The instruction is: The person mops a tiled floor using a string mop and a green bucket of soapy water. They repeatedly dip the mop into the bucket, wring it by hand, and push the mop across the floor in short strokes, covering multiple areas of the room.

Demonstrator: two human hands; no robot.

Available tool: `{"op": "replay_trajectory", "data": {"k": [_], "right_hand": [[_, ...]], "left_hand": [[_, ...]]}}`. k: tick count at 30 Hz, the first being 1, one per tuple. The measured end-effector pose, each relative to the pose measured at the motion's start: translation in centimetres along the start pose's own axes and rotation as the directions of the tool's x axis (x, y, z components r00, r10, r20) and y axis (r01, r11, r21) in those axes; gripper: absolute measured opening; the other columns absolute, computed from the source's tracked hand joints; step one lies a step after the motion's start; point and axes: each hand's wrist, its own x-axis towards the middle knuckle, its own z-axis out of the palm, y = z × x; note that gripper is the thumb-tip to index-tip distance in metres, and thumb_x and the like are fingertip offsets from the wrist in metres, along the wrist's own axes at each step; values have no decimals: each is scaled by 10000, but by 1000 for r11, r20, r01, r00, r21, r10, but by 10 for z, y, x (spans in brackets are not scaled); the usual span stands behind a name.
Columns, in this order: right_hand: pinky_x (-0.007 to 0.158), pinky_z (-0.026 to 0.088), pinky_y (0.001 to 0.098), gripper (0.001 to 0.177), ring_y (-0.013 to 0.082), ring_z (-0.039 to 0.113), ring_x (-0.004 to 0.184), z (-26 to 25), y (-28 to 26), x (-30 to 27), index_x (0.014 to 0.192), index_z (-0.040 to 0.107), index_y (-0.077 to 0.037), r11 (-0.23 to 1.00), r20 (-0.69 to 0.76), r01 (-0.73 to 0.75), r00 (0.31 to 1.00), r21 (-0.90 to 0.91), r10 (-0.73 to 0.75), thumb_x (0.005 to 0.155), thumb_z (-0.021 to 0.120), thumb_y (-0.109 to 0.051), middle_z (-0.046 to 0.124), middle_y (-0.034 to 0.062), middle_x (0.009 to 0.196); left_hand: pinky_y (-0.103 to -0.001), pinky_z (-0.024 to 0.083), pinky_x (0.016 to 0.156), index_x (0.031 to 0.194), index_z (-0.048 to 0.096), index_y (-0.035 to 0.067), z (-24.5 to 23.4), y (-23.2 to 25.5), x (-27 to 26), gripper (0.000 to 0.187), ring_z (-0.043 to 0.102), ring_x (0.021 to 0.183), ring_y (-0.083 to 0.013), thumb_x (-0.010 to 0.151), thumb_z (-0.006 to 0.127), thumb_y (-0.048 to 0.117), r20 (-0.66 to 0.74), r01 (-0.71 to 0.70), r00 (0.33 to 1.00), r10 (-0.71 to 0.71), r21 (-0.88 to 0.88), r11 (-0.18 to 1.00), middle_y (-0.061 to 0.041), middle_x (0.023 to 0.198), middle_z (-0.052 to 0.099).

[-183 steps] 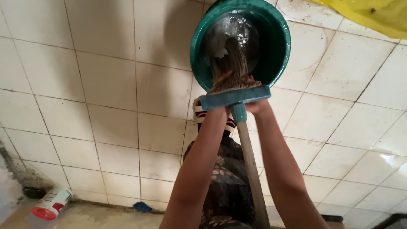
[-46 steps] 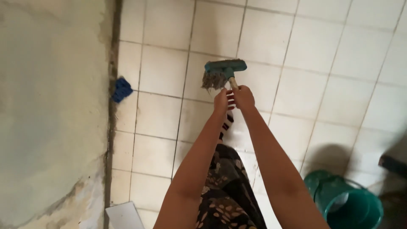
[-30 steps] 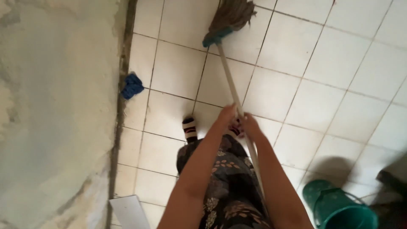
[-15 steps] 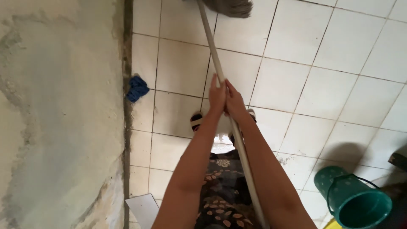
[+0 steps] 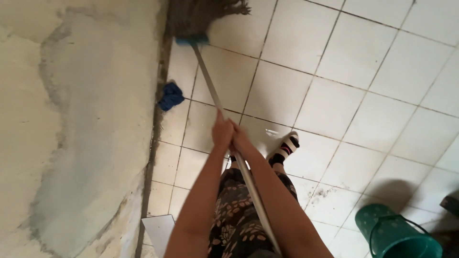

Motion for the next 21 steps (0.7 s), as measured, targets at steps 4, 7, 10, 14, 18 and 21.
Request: {"op": "replay_trajectory", "data": {"k": [4,7,10,14,18,21], "right_hand": [[1120,404,591,525,465,531,1339,-8,11,-35,1567,476,-277,985,21,-120,992,-126,124,1043,465,-296,577,235,1461],[1152,386,573,509,446,502,1370,-15,20,-27,1547,502,-318,991,1,-90,996,-100,90,1044,441,-264,575,167,1489],[461,613,437,466,356,680,540,-33,59,3,1523,505,-348,960,-35,-250,966,123,256,1080,397,-249,688,219,763],[376,550,444,480,372,644,485,-101,82,3,1551,442,-303,920,-77,-251,955,302,286,1076,443,-231,606,252,647],[396,547,437,474,262,647,531,-198,121,-3,1472,564,-308,895,-186,-154,950,418,250,1007,578,-211,683,205,735],[393,538,471,568,294,616,512,-277,152,-21,1530,480,-301,817,-218,-114,935,565,281,999,639,-183,637,191,742]], "left_hand": [[-529,359,1173,1641,187,332,4,-7,-34,752,475,1400,-418,923,404,272,59,43,997,-43,-5,999,-159,1580,445],[-548,377,1141,1663,77,298,16,-6,-37,734,479,1385,-456,986,361,278,153,94,984,-94,6,996,-275,1539,458],[-546,399,1122,1663,137,262,37,-9,-30,687,504,1363,-464,1013,358,286,115,38,993,-38,3,999,-283,1517,485],[-571,463,1043,1662,141,239,105,10,-39,705,573,1260,-510,999,381,241,148,-99,984,103,-36,994,-352,1362,582],[-577,496,1007,1656,128,255,205,40,-52,681,633,1188,-501,1014,356,247,190,-176,970,155,104,979,-342,1218,664],[-549,531,970,1649,100,315,284,69,-90,680,668,1161,-463,1026,371,286,266,-238,947,178,215,947,-300,1149,701]]}}
